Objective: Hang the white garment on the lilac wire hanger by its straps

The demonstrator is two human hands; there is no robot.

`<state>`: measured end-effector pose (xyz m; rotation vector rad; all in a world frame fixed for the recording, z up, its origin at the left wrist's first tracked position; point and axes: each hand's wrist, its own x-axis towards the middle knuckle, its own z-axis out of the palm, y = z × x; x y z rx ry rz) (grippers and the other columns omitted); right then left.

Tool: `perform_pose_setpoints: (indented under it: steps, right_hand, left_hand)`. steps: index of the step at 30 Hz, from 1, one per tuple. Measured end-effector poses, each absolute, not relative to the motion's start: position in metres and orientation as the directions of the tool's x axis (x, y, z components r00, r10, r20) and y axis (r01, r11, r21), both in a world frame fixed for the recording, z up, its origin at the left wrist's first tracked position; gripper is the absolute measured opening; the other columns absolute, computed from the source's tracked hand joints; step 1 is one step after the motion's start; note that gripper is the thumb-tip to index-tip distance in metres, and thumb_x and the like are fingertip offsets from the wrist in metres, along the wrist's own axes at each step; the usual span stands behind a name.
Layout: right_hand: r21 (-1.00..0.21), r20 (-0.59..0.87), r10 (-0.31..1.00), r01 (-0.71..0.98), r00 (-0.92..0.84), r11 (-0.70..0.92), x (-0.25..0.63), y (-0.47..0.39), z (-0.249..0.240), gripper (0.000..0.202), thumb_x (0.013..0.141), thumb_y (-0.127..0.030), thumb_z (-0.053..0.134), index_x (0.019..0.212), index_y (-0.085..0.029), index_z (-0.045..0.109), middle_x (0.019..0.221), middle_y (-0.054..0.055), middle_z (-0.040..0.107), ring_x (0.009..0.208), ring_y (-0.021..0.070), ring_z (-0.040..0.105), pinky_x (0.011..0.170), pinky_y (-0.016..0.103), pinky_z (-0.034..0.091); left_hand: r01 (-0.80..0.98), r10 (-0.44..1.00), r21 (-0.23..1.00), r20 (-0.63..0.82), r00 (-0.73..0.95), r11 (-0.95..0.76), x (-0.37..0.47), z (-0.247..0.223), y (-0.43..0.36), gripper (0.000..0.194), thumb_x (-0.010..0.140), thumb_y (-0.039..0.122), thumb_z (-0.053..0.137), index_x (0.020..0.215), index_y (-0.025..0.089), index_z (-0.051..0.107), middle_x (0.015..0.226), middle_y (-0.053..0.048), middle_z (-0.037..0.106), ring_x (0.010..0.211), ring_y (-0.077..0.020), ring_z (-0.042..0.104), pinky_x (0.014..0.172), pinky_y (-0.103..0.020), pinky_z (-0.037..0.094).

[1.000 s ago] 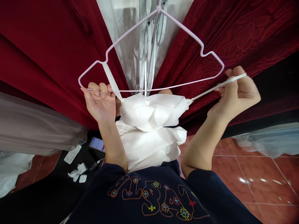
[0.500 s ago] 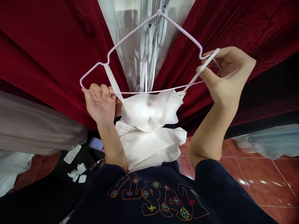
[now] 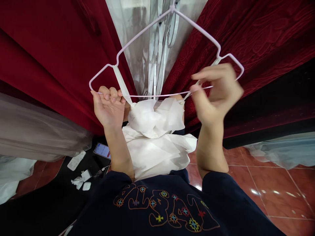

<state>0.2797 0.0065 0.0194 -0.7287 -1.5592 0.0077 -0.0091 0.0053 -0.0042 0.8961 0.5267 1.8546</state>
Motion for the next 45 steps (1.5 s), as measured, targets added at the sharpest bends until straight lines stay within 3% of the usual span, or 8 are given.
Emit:
perform_pose_setpoints:
  steps: [3, 8, 18, 25, 29, 34, 39, 45]
  right_hand:
    - [-0.443, 0.775, 0.586, 0.458, -0.237, 0.771, 0.253, -0.005, 0.007, 0.018, 0.103, -0.043, 0.067, 0.113, -0.034, 0.078, 0.112, 0.002, 0.081, 0.107, 0.0241, 0.074, 0.096, 0.050, 0.054]
    - [-0.418, 0.778, 0.599, 0.554, -0.191, 0.720, 0.238, 0.001, -0.019, 0.015, 0.104, -0.039, 0.065, 0.107, -0.033, 0.078, 0.113, -0.002, 0.082, 0.104, 0.0214, 0.073, 0.103, 0.047, 0.047]
    - [-0.532, 0.764, 0.642, 0.503, -0.062, 0.681, 0.230, 0.007, -0.021, 0.019, 0.104, -0.048, 0.069, 0.103, -0.032, 0.080, 0.094, -0.003, 0.080, 0.087, 0.0175, 0.068, 0.097, 0.042, 0.048]
    - [-0.600, 0.739, 0.673, 0.440, -0.013, 0.667, 0.224, 0.010, -0.015, 0.024, 0.099, -0.051, 0.076, 0.090, -0.030, 0.082, 0.082, -0.005, 0.077, 0.078, 0.0154, 0.066, 0.097, 0.042, 0.050]
    - [-0.598, 0.730, 0.683, 0.473, -0.009, 0.646, 0.229, 0.010, -0.011, 0.024, 0.099, -0.051, 0.076, 0.090, -0.030, 0.082, 0.083, -0.004, 0.077, 0.078, 0.0154, 0.066, 0.099, 0.043, 0.050]
    - [-0.589, 0.739, 0.673, 0.465, -0.021, 0.661, 0.231, 0.009, -0.016, 0.021, 0.100, -0.050, 0.074, 0.095, -0.031, 0.082, 0.086, -0.004, 0.077, 0.081, 0.0156, 0.067, 0.100, 0.043, 0.049]
    - [-0.589, 0.752, 0.659, 0.443, -0.003, 0.676, 0.216, 0.008, -0.019, 0.017, 0.101, -0.045, 0.075, 0.095, -0.031, 0.082, 0.086, -0.004, 0.078, 0.083, 0.0156, 0.069, 0.098, 0.043, 0.050]
    - [-0.469, 0.878, 0.460, 0.429, 0.133, 0.772, 0.213, 0.005, -0.028, 0.019, 0.106, -0.038, 0.062, 0.097, -0.033, 0.078, 0.092, -0.001, 0.077, 0.093, 0.0209, 0.074, 0.094, 0.049, 0.057]
  left_hand:
    - [-0.486, 0.902, 0.763, 0.320, -0.289, -0.426, -0.010, -0.004, 0.004, 0.074, 0.096, 0.092, 0.057, 0.075, 0.024, 0.037, 0.071, 0.000, 0.038, 0.083, -0.0231, 0.063, 0.072, -0.034, 0.047]
    - [-0.373, 0.894, 0.836, 0.270, -0.359, -0.402, -0.006, -0.012, 0.003, 0.075, 0.093, 0.099, 0.050, 0.086, 0.025, 0.054, 0.094, -0.006, 0.067, 0.105, -0.0246, 0.072, 0.089, -0.033, 0.058]
    - [0.076, 0.940, 0.944, 0.326, -0.103, -0.320, 0.002, -0.001, -0.040, 0.036, 0.103, 0.057, 0.078, 0.104, 0.022, 0.085, 0.100, -0.010, 0.078, 0.088, -0.0232, 0.069, 0.075, -0.033, 0.054]
    - [-0.283, 0.915, 0.871, 0.395, -0.079, -0.400, -0.025, 0.051, -0.046, 0.074, 0.085, 0.086, 0.075, 0.124, 0.024, 0.086, 0.124, -0.014, 0.078, 0.059, -0.0177, 0.036, 0.048, -0.038, 0.032]
    - [-0.306, 0.830, 0.782, 0.442, -0.340, -0.542, -0.029, 0.044, -0.037, 0.058, 0.101, 0.077, 0.061, 0.125, 0.030, 0.086, 0.153, -0.002, 0.071, 0.075, -0.0190, 0.050, 0.053, -0.033, 0.042]
    - [-0.191, 0.782, 0.851, 0.331, -0.528, -0.489, -0.031, 0.008, -0.029, 0.018, 0.099, 0.038, 0.076, 0.113, 0.032, 0.086, 0.133, -0.002, 0.081, 0.083, -0.0152, 0.068, 0.065, -0.026, 0.053]
    - [-0.185, 0.913, 0.911, 0.316, -0.258, -0.367, -0.006, 0.003, -0.027, 0.034, 0.103, 0.057, 0.076, 0.102, 0.023, 0.082, 0.110, -0.012, 0.084, 0.082, -0.0192, 0.072, 0.071, -0.029, 0.058]
    - [-0.259, 0.895, 0.872, 0.340, -0.288, -0.415, 0.023, 0.007, -0.027, 0.040, 0.110, 0.057, 0.068, 0.088, 0.023, 0.067, 0.098, -0.007, 0.081, 0.079, -0.0181, 0.073, 0.083, -0.032, 0.062]
